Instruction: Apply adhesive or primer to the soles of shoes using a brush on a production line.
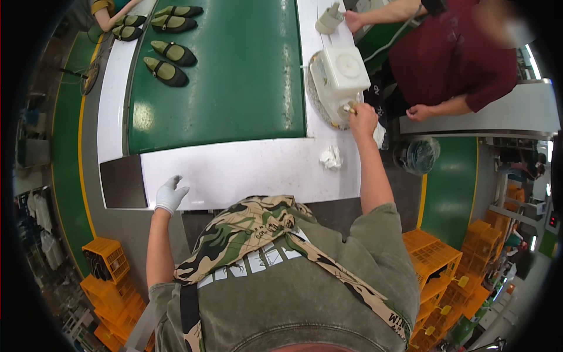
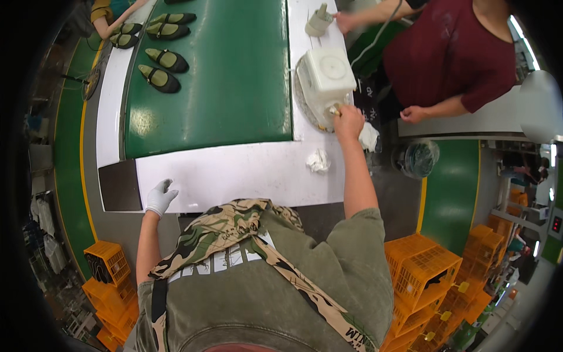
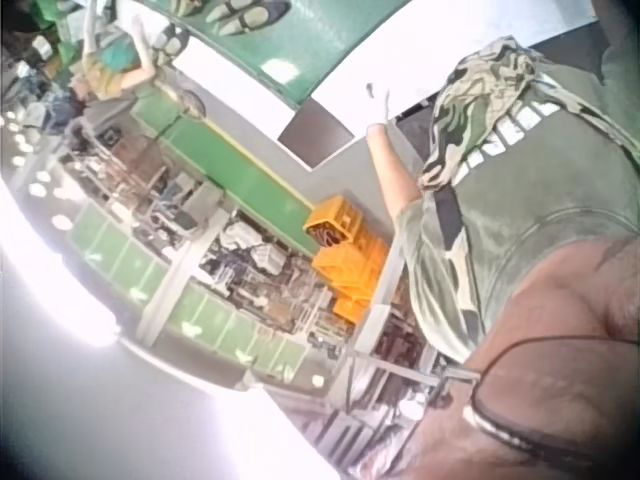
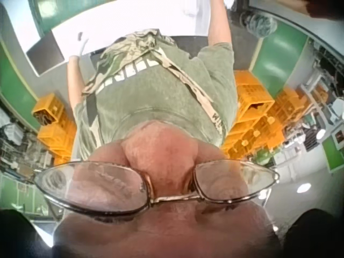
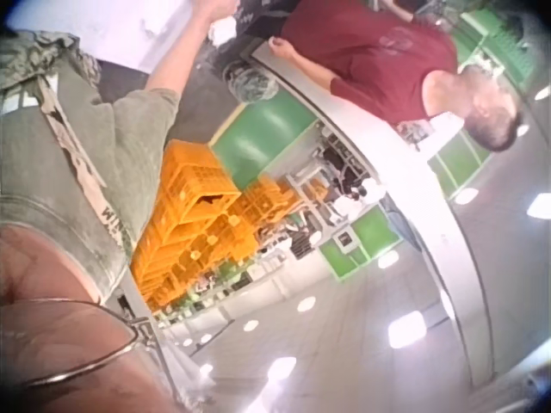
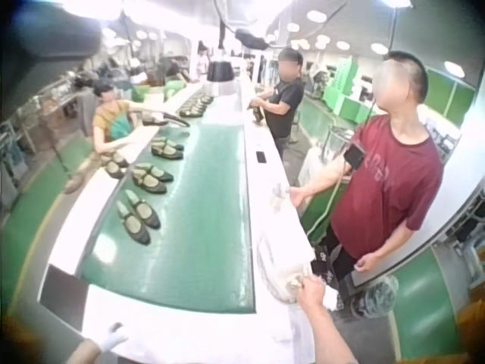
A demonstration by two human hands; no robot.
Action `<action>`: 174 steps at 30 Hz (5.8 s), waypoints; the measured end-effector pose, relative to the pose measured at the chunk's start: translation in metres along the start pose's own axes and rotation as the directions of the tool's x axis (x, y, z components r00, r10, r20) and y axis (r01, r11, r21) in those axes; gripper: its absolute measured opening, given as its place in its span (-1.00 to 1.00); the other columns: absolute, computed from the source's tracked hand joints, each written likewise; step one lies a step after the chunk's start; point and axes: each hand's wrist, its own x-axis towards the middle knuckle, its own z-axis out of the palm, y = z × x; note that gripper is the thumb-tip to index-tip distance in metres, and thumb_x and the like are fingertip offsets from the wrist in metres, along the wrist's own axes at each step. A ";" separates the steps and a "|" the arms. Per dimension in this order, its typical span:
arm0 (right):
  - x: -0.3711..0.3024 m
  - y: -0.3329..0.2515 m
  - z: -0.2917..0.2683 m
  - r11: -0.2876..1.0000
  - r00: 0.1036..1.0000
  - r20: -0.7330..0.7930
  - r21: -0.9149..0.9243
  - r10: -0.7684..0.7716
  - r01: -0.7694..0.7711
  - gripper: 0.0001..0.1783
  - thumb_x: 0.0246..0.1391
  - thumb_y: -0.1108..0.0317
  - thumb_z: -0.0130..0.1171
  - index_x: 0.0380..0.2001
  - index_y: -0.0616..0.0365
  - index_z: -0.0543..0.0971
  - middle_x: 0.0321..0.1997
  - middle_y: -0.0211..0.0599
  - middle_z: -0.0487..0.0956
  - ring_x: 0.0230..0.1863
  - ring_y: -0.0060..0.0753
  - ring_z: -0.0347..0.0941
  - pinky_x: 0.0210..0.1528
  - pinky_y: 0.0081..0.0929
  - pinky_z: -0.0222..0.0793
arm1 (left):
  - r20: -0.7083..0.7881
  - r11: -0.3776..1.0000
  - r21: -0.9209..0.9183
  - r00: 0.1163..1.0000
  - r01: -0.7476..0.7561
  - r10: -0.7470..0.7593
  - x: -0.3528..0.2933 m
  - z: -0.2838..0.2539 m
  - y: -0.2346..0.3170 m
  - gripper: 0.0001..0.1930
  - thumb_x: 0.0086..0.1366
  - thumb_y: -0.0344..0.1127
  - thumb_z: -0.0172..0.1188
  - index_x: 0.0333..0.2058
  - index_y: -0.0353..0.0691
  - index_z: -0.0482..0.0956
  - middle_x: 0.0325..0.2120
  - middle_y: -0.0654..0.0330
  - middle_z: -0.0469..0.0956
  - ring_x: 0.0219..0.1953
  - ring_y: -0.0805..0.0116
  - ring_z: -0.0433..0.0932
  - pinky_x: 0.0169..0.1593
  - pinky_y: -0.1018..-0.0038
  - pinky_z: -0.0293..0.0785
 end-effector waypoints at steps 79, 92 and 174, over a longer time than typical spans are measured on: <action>0.010 -0.345 -0.087 -0.280 0.925 0.211 0.911 -0.315 -0.303 -0.78 -0.06 0.63 0.30 -0.43 0.18 0.44 -0.29 -0.28 0.54 -0.33 -0.54 0.49 -0.27 -0.57 0.48 | -0.362 0.213 -0.863 0.855 -0.457 0.371 -0.022 -0.104 0.176 -0.61 0.28 -0.61 0.09 0.10 -0.48 0.40 0.09 -0.12 0.46 0.10 0.14 0.50 0.21 0.33 0.43; -0.015 -0.369 -0.130 -0.275 0.846 0.257 0.867 -0.468 -0.415 -0.74 -0.11 0.60 0.36 -0.43 0.15 0.45 -0.27 -0.26 0.54 -0.27 -0.50 0.46 -0.20 -0.52 0.43 | -0.435 0.241 -0.827 0.849 -0.508 0.299 -0.014 -0.098 0.172 -0.47 0.12 -0.53 0.31 0.10 -0.44 0.43 0.00 0.00 0.55 0.00 0.25 0.57 0.12 0.41 0.48; -0.001 -0.246 -0.085 -0.162 0.663 0.063 0.948 -0.746 -0.273 -0.69 -0.09 0.50 0.39 -0.49 0.09 0.38 -0.20 -0.16 0.56 -0.30 -0.65 0.40 -0.33 -0.64 0.30 | 0.159 -0.006 -0.983 0.875 0.182 0.457 0.029 -0.039 0.210 -0.28 0.23 0.15 0.17 0.21 -0.23 0.31 0.06 -0.05 0.46 -0.04 0.11 0.58 0.05 0.19 0.56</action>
